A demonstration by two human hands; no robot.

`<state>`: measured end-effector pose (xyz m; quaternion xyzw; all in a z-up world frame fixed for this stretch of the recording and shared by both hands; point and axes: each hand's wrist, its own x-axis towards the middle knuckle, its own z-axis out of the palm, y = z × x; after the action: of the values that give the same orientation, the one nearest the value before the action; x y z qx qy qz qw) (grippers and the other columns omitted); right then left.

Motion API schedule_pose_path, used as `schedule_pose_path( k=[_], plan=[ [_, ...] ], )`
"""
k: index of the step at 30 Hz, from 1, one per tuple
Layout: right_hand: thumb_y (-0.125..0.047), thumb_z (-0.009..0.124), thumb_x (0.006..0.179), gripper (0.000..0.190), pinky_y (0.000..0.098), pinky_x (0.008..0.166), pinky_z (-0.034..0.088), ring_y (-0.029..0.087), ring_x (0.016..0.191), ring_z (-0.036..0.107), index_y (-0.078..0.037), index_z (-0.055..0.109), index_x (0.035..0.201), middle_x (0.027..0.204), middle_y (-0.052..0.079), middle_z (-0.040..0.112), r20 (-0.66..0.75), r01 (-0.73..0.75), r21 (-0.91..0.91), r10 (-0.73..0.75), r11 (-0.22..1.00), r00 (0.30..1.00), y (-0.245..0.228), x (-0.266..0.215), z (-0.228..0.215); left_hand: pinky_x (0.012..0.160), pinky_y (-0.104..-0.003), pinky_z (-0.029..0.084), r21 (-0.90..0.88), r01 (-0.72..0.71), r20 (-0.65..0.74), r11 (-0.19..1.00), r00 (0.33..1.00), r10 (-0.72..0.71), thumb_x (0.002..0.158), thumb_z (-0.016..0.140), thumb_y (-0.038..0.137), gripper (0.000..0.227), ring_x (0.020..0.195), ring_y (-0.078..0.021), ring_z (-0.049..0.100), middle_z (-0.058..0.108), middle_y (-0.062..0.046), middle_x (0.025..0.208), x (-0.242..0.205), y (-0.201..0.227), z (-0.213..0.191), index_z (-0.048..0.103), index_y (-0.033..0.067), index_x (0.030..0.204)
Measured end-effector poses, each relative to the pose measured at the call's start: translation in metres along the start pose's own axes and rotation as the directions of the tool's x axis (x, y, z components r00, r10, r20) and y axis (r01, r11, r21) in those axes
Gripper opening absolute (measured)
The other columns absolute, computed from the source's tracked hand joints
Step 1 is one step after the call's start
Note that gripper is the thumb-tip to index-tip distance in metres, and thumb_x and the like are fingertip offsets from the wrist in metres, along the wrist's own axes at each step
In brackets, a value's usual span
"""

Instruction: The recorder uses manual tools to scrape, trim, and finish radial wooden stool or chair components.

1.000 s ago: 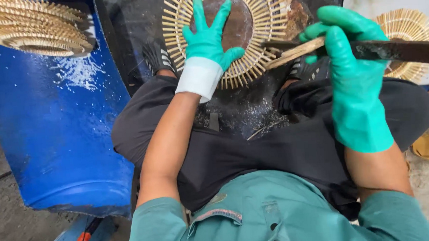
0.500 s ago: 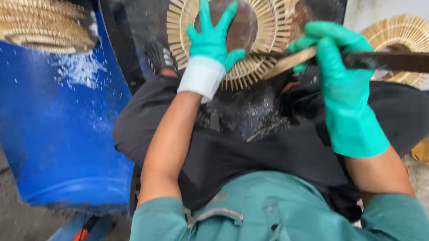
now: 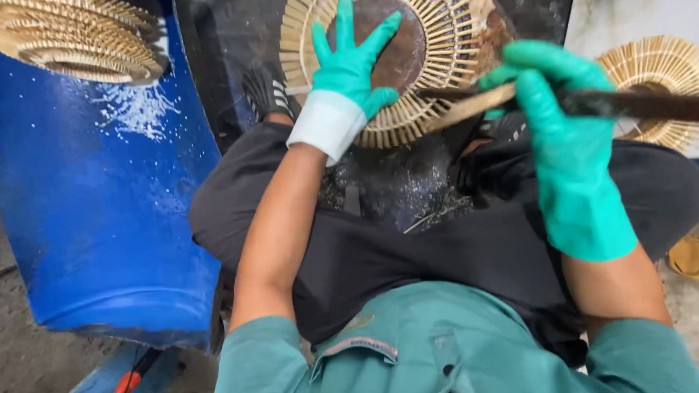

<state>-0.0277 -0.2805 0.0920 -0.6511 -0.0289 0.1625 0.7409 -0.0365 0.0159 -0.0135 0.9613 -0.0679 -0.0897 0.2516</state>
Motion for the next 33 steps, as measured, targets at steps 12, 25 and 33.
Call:
schedule_pose_path(
  k=[12,25,33],
  plan=[
    [-0.031,0.088,0.1,0.039,0.035,0.063,0.056,0.018,0.074,0.071,0.001,0.068,0.109,0.093,0.013,0.075,-0.234,-0.22,-0.742,0.064,0.634,0.97,0.106,0.072,-0.062,0.122,-0.064,0.019,0.004,0.137,0.035,0.991,0.99,-0.137,0.066,0.098,0.056,0.12,0.151,-0.056,0.019,-0.006,-0.023,0.167,0.003,0.0,0.0,0.028,0.0352,0.161],
    [-0.032,0.083,0.103,0.035,0.0322,0.055,0.054,0.019,0.069,0.071,-0.001,0.069,0.107,0.088,0.01,0.073,-0.211,-0.295,-0.637,0.206,0.712,0.955,0.028,0.066,-0.037,0.12,-0.069,0.014,0.028,0.155,0.089,0.988,0.984,-0.157,0.066,0.099,0.045,0.109,0.15,-0.0544,0.015,-0.01,-0.024,0.164,0.007,0.008,-0.003,0.038,0.041,0.156],
    [-0.01,0.071,0.113,0.017,0.0346,0.079,0.063,0.022,0.095,0.074,0.005,0.068,0.121,0.107,0.016,0.073,-0.131,0.229,-0.111,-0.243,0.967,0.961,0.034,0.054,-0.018,0.121,-0.069,0.023,-0.055,0.192,-0.008,0.98,0.981,-0.193,0.071,0.098,0.048,0.111,0.154,-0.0506,0.023,-0.007,-0.02,0.17,0.005,0.007,0.007,0.033,0.0391,0.161]
  ],
)
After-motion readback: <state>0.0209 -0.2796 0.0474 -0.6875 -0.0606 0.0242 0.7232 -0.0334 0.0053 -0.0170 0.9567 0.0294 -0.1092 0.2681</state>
